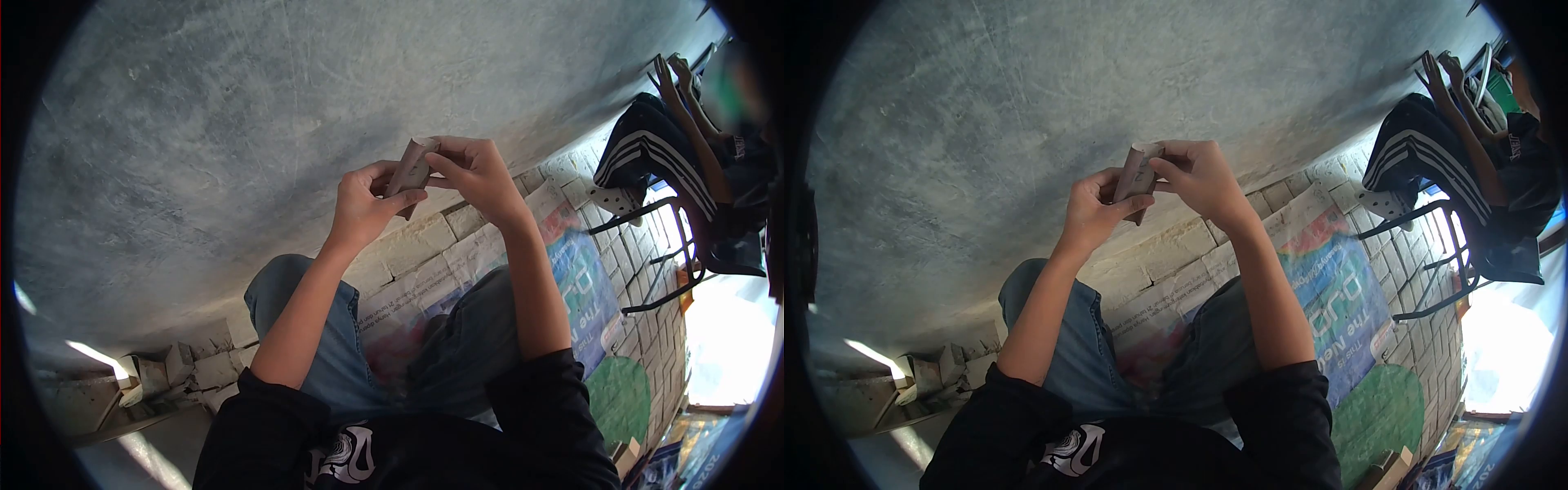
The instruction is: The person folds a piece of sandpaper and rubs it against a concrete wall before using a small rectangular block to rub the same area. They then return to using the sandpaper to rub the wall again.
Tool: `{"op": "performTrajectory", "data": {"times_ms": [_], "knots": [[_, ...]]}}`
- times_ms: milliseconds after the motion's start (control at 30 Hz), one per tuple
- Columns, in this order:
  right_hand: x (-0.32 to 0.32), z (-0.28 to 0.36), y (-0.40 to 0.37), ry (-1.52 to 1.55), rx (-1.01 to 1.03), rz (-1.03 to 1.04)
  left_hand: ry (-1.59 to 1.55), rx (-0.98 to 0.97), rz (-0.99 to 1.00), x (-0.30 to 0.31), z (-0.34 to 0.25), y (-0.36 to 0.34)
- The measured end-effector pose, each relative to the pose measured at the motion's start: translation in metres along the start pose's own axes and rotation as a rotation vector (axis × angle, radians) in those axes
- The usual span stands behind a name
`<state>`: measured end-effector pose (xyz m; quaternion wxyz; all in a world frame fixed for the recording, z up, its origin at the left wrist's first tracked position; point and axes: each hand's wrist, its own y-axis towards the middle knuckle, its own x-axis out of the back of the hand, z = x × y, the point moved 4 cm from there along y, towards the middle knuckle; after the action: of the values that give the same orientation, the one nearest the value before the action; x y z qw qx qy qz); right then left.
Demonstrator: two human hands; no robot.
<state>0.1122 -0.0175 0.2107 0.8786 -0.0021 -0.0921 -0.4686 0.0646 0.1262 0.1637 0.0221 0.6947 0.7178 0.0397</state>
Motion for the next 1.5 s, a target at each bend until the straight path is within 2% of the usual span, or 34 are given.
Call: {"op": "performTrajectory", "data": {"times_ms": [200, 633, 933, 1000, 1133, 1200, 1333, 1500], "knots": [[-0.002, -0.002, 0.003, 0.052, 0.033, -0.127, 0.112, -0.029, -0.040, 0.001, -0.005, 0.000], [0.002, -0.003, 0.003, 0.059, -0.071, -0.159, 0.026, -0.009, 0.000, -0.001, -0.009, -0.003], [0.004, -0.007, 0.003, 0.130, -0.093, -0.158, 0.039, -0.088, 0.011, -0.001, -0.009, -0.003], [0.005, -0.008, 0.004, 0.118, -0.104, -0.122, 0.000, -0.025, 0.058, -0.002, -0.010, -0.003], [0.007, -0.007, 0.004, 0.118, -0.063, -0.160, -0.018, -0.041, 0.088, -0.005, -0.006, -0.003], [0.008, -0.006, 0.005, 0.140, -0.052, -0.153, -0.172, -0.039, 0.080, -0.009, -0.009, -0.004], [0.008, -0.007, 0.005, 0.101, -0.049, -0.166, -0.176, -0.057, 0.130, -0.009, -0.006, -0.003], [0.007, -0.010, 0.006, 0.142, -0.024, -0.151, 0.018, -0.082, 0.146, -0.012, -0.014, -0.006]]}}
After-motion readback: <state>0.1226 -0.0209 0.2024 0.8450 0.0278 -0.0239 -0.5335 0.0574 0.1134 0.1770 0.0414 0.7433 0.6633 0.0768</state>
